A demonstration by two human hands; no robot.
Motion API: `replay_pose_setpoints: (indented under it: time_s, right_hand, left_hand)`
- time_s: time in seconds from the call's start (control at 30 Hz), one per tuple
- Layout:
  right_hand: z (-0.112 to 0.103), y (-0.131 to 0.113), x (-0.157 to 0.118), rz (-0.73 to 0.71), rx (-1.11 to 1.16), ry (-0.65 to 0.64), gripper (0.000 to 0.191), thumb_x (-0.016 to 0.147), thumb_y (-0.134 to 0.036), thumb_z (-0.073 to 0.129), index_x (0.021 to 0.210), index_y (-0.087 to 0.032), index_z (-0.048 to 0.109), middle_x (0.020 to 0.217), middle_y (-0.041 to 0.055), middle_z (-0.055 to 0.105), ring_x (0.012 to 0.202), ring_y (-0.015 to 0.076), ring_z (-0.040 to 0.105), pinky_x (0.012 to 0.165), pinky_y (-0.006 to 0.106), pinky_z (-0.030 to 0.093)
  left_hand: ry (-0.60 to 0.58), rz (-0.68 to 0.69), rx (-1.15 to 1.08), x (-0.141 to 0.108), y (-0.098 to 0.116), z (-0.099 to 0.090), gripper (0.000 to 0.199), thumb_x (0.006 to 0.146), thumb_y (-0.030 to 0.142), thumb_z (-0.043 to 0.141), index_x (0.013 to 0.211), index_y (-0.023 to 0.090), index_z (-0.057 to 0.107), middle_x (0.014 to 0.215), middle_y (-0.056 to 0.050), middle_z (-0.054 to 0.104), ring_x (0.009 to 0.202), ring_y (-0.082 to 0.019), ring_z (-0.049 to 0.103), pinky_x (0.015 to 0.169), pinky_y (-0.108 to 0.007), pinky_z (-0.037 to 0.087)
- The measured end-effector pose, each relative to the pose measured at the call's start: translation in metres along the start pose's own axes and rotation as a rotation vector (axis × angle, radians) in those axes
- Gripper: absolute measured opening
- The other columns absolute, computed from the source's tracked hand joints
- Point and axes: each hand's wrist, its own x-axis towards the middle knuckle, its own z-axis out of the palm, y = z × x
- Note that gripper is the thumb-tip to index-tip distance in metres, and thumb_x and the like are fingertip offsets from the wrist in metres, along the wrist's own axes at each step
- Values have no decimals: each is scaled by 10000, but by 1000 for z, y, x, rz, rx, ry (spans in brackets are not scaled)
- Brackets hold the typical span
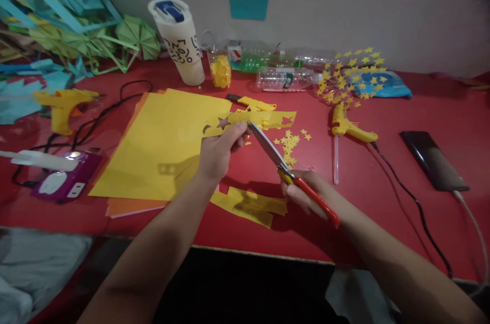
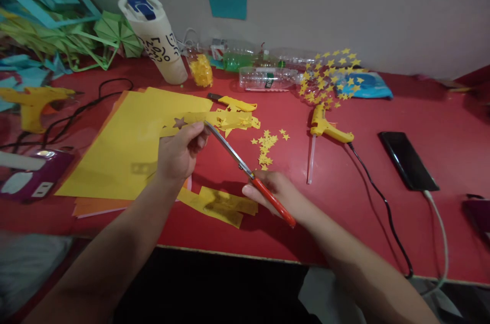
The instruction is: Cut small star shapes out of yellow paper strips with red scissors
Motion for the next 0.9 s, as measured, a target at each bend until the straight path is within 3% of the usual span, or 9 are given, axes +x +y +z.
replay_pose_setpoints:
  time_s: [0.5, 0.9]
  right_hand:
    - [-1, 8, 0, -63, 1, -2, 571, 835, -743, 466, 612, -222, 401, 499, -66, 351, 441, 78, 321, 415, 241, 256]
    - [-1, 13, 0, -59, -47, 32, 586, 851, -739, 439, 584, -219, 415, 471, -55, 395, 423, 81, 358, 441, 249, 332]
  left_hand:
    - [0, -33, -5, 2, -1, -4, 224, 720, 306, 629, 537, 179, 644, 473, 22, 498, 470, -52, 438, 422, -187, 319]
    - [-8, -17, 40, 3, 1, -7, 210, 709, 320, 635, 552, 181, 655, 478, 18, 497, 476, -63, 440, 427, -194, 326]
